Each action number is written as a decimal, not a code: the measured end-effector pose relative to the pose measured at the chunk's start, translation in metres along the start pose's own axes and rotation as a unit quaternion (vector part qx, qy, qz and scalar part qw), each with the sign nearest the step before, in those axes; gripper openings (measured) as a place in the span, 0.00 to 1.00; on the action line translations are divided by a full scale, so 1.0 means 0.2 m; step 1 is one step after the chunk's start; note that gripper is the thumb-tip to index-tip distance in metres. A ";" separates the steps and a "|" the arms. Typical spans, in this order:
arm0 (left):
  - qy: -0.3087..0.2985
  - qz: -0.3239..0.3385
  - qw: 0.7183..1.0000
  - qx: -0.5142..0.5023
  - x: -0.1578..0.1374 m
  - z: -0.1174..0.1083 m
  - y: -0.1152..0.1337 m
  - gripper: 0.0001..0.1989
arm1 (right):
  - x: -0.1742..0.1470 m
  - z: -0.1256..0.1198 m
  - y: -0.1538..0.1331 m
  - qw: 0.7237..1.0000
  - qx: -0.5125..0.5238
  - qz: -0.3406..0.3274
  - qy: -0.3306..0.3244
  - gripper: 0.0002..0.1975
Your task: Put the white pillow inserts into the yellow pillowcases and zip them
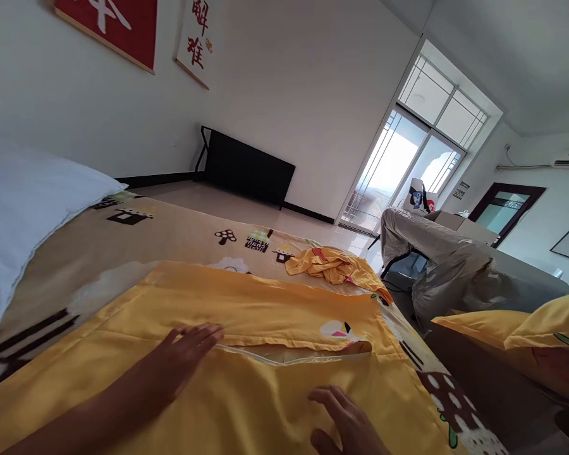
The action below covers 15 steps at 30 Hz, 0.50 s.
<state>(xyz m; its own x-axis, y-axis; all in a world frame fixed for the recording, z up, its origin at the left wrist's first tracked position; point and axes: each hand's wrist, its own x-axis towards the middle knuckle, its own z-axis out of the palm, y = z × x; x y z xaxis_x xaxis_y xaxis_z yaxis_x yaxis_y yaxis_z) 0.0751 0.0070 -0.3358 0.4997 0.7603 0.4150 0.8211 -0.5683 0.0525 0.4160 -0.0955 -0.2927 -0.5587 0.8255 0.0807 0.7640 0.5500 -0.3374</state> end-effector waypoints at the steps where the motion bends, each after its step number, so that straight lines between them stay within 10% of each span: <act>1: -0.015 0.029 0.999 -0.005 0.00 -0.01 0.08 0.32 | 0.05 0.02 0.00 0.999 -0.006 0.030 0.014 0.23; 7: -0.106 0.172 0.974 -0.106 -0.02 -0.07 0.37 0.32 | 0.18 0.15 -0.01 0.999 -0.043 0.020 -0.026 0.31; 15: -0.070 0.032 0.996 -0.051 -0.30 -0.11 0.13 0.25 | -0.25 0.05 0.47 0.962 -0.129 0.239 0.000 0.29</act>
<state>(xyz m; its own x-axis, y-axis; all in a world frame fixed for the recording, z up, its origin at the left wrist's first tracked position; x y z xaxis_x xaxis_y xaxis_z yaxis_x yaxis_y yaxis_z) 0.0613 -0.0601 -0.3388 0.5892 0.7538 0.2909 0.7579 -0.6404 0.1244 0.5124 -0.0854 -0.3384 -0.1231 0.9920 -0.0263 0.9885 0.1203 -0.0920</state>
